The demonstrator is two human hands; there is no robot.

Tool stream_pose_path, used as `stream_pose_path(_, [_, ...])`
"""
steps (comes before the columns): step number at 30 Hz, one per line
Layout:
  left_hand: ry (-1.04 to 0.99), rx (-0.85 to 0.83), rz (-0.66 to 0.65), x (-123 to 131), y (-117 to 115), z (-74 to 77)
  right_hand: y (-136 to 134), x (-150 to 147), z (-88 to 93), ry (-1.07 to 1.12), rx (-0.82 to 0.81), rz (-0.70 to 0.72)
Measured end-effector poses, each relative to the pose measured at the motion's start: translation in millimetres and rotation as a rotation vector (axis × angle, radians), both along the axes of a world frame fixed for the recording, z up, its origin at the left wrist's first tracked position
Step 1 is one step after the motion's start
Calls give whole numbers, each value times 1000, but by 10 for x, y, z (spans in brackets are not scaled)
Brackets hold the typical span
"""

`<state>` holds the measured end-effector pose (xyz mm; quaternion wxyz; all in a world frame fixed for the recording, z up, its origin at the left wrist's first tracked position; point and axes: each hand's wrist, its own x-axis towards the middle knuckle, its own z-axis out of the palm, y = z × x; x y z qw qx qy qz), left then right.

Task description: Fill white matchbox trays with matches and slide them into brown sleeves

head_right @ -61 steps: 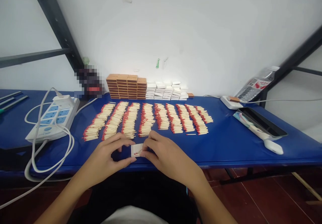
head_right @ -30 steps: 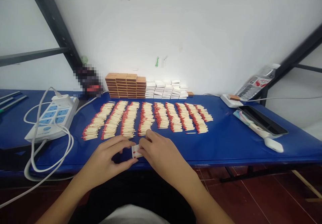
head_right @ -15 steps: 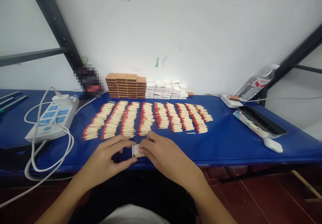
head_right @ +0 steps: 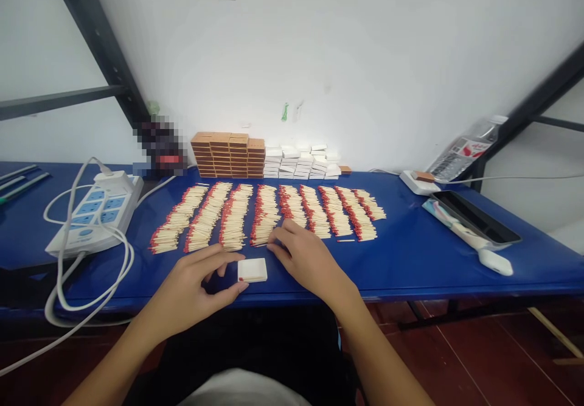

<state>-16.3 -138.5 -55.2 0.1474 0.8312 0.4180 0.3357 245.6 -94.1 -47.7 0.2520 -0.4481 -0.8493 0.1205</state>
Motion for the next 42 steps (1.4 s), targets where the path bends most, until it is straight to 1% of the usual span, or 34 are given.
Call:
stream_pose_path(6, [-3,-12,-2,0,-1,9,-4,-1,12,25,-12,33])
stream_pose_path(11, [-3,-18,-8,-6,-4,4,18,-15,-27,32,22,63])
stream_pose_path(23, [4,-27,-7,-3,-2,1,29,-43,-96,0,77,45])
stream_pose_path(34, [3,-19,-17,-4,-5,7,16,-55,-51,24,47,49])
stream_pose_path(42, [5,-13,-20,-8,-3,0,22,-53,-61,12,55,55])
